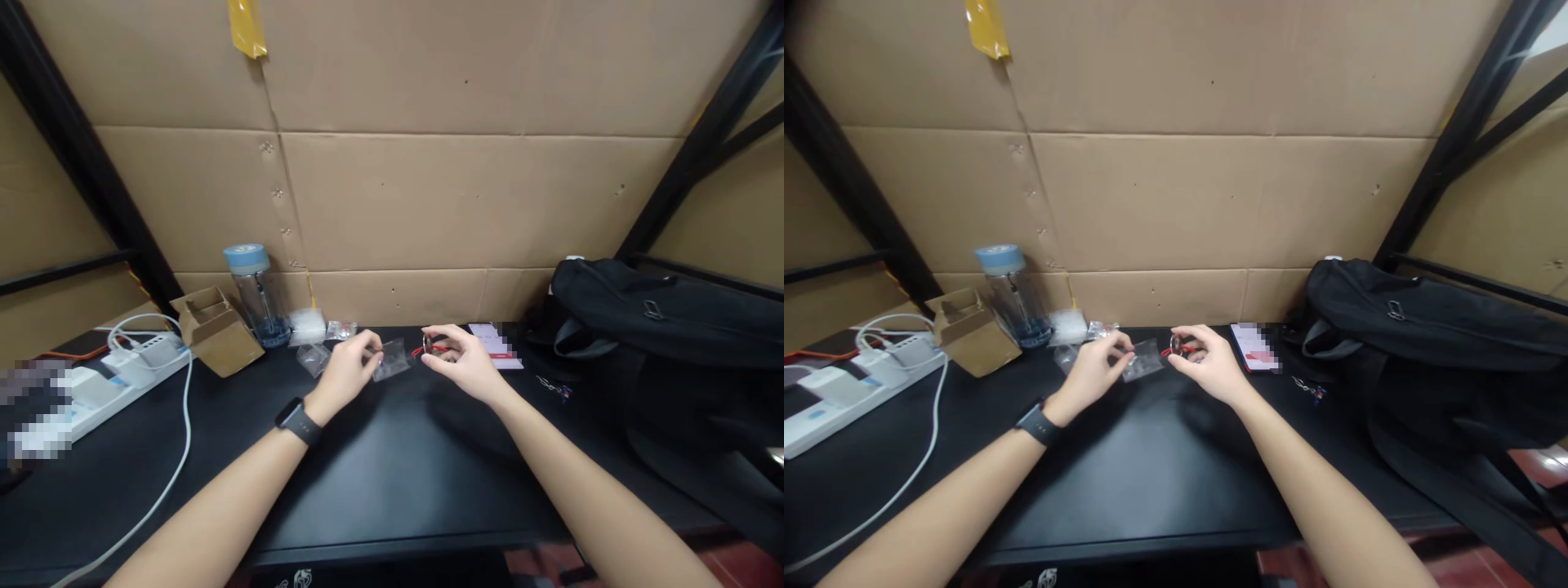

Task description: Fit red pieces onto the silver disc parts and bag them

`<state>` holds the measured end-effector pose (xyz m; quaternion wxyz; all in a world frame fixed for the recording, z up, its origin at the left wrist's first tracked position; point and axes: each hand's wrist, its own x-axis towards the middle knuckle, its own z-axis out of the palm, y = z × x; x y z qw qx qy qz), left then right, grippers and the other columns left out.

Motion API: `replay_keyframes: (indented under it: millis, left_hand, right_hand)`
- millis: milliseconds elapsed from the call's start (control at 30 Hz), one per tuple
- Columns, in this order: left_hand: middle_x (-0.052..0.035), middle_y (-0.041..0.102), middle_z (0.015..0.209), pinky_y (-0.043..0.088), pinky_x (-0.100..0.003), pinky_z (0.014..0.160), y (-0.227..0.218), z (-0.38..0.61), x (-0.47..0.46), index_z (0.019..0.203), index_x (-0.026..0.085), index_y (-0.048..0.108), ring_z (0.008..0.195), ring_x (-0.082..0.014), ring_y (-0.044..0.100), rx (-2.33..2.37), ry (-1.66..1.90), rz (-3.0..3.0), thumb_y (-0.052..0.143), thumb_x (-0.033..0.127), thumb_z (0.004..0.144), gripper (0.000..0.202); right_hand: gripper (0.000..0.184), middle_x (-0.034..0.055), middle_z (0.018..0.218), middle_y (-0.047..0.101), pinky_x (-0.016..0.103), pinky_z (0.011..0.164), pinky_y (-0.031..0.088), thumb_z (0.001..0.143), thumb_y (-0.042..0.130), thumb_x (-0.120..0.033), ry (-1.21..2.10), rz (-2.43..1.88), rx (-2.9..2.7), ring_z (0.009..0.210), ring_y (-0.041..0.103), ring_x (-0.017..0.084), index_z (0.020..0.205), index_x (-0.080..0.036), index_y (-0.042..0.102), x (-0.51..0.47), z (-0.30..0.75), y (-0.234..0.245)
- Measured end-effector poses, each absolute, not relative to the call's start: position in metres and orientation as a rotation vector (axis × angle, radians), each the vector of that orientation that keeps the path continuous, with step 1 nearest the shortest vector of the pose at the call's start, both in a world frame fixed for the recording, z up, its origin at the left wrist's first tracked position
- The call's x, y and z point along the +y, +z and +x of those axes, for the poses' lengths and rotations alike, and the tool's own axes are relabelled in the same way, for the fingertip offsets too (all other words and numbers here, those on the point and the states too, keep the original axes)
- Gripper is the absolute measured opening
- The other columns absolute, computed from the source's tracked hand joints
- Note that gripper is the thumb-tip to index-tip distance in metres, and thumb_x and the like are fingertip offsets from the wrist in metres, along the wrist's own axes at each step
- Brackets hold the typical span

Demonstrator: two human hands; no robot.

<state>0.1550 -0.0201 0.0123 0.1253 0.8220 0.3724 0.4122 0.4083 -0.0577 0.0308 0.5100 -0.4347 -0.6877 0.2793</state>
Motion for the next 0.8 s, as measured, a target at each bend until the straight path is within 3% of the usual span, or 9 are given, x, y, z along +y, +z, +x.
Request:
replay_keyframes:
  millis: [167,367,633,800]
  left_hand:
    - [-0.0090,0.062,0.117,0.049,-0.041,0.092,-0.001,0.171,-0.027,0.109,0.021,0.062,0.111,-0.0267,0.059,1.193,1.071,2.843,0.066,0.016,0.089,0.021]
    - [-0.0094,0.061,0.109,0.047,-0.036,0.079,-0.003,0.174,-0.039,0.116,0.020,0.064,0.095,-0.0217,0.056,1.093,0.919,3.059,0.048,0.012,0.099,0.025]
    - [-0.0123,0.061,0.126,0.040,-0.045,0.088,0.003,0.177,-0.049,0.112,0.021,0.068,0.121,-0.0314,0.051,1.322,0.843,3.188,0.058,0.018,0.096,0.019]
    - [-0.0087,0.064,0.101,0.041,-0.041,0.078,0.001,0.175,-0.047,0.101,0.022,0.069,0.099,-0.0274,0.058,1.283,0.700,3.218,0.058,0.024,0.098,0.012]
  right_hand:
    - [0.041,0.0077,0.115,0.070,0.027,0.066,0.058,0.075,0.079,-0.030,0.555,-1.122,-1.716,0.092,0.069,0.021,0.115,-0.025,0.070,-0.053,0.415,0.029]
    - [0.037,0.0066,0.108,0.071,0.030,0.073,0.057,0.076,0.078,-0.029,0.439,-1.153,-1.830,0.086,0.069,0.019,0.111,-0.023,0.070,-0.054,0.418,0.031]
    - [0.027,0.0032,0.092,0.074,0.031,0.076,0.050,0.071,0.081,-0.025,0.290,-1.212,-2.160,0.080,0.066,0.019,0.097,-0.024,0.074,-0.060,0.421,0.037]
    - [0.023,0.0022,0.088,0.073,0.029,0.072,0.048,0.071,0.080,-0.025,0.283,-1.262,-2.197,0.078,0.066,0.019,0.093,-0.024,0.074,-0.061,0.423,0.037]
